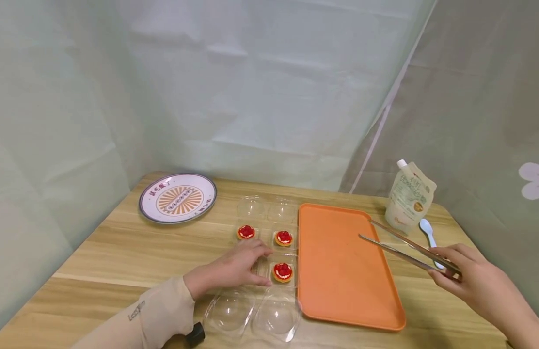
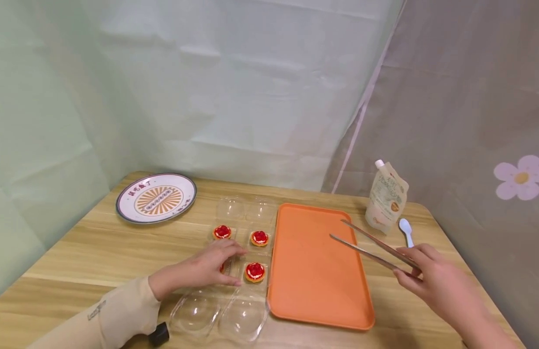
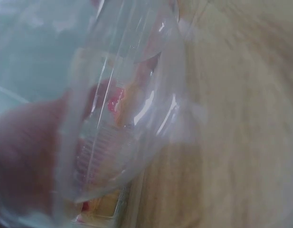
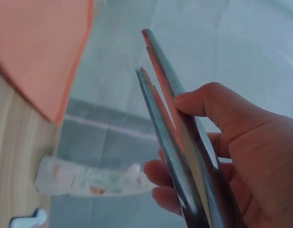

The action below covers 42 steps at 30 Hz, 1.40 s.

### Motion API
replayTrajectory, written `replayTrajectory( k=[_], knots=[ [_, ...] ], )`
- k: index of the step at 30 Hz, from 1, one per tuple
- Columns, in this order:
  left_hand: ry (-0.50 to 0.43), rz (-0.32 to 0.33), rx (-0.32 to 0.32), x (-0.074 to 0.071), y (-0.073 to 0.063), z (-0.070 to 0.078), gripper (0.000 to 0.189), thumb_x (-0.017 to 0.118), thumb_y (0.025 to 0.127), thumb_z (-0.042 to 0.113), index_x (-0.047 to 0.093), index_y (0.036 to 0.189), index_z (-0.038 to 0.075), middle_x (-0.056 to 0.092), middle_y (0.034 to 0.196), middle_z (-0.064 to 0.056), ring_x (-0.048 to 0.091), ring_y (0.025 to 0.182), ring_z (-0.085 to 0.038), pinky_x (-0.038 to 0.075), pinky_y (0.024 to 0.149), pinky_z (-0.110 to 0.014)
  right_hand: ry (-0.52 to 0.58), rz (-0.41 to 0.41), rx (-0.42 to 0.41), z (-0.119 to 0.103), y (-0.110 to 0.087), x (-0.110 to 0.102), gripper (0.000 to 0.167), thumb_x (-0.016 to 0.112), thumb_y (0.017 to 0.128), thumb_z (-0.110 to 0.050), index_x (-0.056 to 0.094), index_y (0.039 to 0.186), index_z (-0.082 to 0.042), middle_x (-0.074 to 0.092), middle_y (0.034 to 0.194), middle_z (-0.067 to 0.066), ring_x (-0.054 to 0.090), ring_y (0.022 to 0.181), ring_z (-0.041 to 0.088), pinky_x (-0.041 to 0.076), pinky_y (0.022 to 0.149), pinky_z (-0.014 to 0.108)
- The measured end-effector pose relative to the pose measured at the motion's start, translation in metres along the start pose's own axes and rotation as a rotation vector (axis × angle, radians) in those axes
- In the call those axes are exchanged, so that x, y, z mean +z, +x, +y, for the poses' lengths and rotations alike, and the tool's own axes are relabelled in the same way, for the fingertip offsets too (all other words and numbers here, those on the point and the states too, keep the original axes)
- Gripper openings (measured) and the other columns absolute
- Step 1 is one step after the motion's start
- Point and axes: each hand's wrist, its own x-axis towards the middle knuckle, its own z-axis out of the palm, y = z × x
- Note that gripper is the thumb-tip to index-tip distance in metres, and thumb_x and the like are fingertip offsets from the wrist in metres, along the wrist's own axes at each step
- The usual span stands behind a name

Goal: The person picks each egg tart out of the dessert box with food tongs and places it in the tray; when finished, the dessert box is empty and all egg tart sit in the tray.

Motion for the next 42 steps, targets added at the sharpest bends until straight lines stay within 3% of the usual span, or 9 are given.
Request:
replayTrajectory(
  k=[4,7,9,13,18,20,23,33,42],
  knots=[
    [0.011,0.005,0.007,0.000,0.000,0.000,0.069,0.077,0.075,0.045,0.057,0.129,0.007,0.060,0.116,-0.002,0.054,0.111,-0.017,0.044,0.103,-0.043,0.018,0.048,-0.125,-0.014,0.009,-0.003,0.036,0.084,0.065,-0.013,0.069,0.098,-0.016,0.053,0.079,-0.015,0.043,0.062,-0.014,0.033,0.046,0.012],
    [0.011,0.007,0.007,0.000,-0.001,0.000,0.069,0.077,0.075,0.045,0.058,0.128,0.007,0.060,0.117,-0.002,0.054,0.111,-0.018,0.044,0.103,-0.043,0.032,0.068,-0.208,-0.023,0.014,-0.002,0.029,0.082,0.072,-0.025,0.068,0.096,-0.017,0.052,0.078,-0.016,0.041,0.061,-0.013,0.028,0.046,0.008],
    [0.012,0.009,0.007,0.000,-0.001,0.000,0.068,0.077,0.075,0.045,0.058,0.128,0.007,0.060,0.118,-0.002,0.054,0.112,-0.019,0.043,0.104,-0.043,0.033,0.072,-0.239,-0.028,0.016,-0.001,0.028,0.074,0.081,-0.040,0.068,0.096,-0.018,0.053,0.079,-0.015,0.041,0.061,-0.013,0.026,0.045,0.008],
    [0.008,0.007,0.005,0.000,0.000,0.000,0.068,0.077,0.075,0.045,0.058,0.128,0.007,0.060,0.118,-0.002,0.054,0.113,-0.019,0.042,0.105,-0.044,0.041,0.053,-0.276,-0.038,0.020,0.003,0.035,0.059,0.089,-0.053,0.067,0.097,-0.020,0.053,0.081,-0.015,0.040,0.061,-0.012,0.025,0.044,0.009],
    [-0.006,0.002,0.003,-0.001,0.000,0.000,0.069,0.078,0.075,0.044,0.057,0.129,0.007,0.060,0.119,-0.003,0.054,0.113,-0.020,0.042,0.106,-0.045,0.023,-0.007,-0.295,-0.052,0.025,0.008,0.026,0.077,0.079,-0.038,0.065,0.097,-0.024,0.052,0.085,-0.017,0.039,0.062,-0.013,0.027,0.044,0.010],
    [-0.011,0.002,0.000,-0.001,-0.001,0.001,0.069,0.078,0.074,0.043,0.057,0.129,0.007,0.060,0.119,-0.003,0.054,0.113,-0.020,0.042,0.105,-0.046,0.028,-0.032,-0.303,-0.058,0.027,0.010,0.033,0.084,0.069,-0.027,0.065,0.096,-0.023,0.053,0.085,-0.017,0.039,0.064,-0.013,0.029,0.045,0.010],
    [-0.011,0.001,-0.004,-0.001,-0.001,0.000,0.069,0.078,0.074,0.043,0.057,0.129,0.007,0.060,0.118,-0.002,0.054,0.113,-0.020,0.042,0.105,-0.045,0.058,-0.060,-0.333,-0.068,0.031,0.016,0.036,0.086,0.065,-0.020,0.065,0.094,-0.020,0.051,0.083,-0.017,0.039,0.062,-0.014,0.030,0.045,0.008],
    [0.011,-0.005,-0.001,0.002,0.001,-0.002,0.070,0.077,0.074,0.046,0.057,0.130,0.009,0.060,0.119,-0.002,0.054,0.113,-0.018,0.043,0.105,-0.044,0.101,-0.120,-0.416,-0.088,0.040,0.033,0.032,0.083,0.067,-0.021,0.067,0.094,-0.015,0.051,0.083,-0.014,0.036,0.058,-0.013,0.030,0.046,0.006],
    [0.003,-0.007,-0.007,0.002,0.000,-0.002,0.069,0.077,0.075,0.046,0.056,0.130,0.009,0.060,0.120,-0.002,0.053,0.114,-0.019,0.042,0.105,-0.044,0.108,-0.264,-0.402,-0.102,0.051,0.038,0.027,0.079,0.075,-0.024,0.068,0.097,-0.013,0.051,0.083,-0.009,0.033,0.052,-0.010,0.031,0.044,0.010]
  ],
)
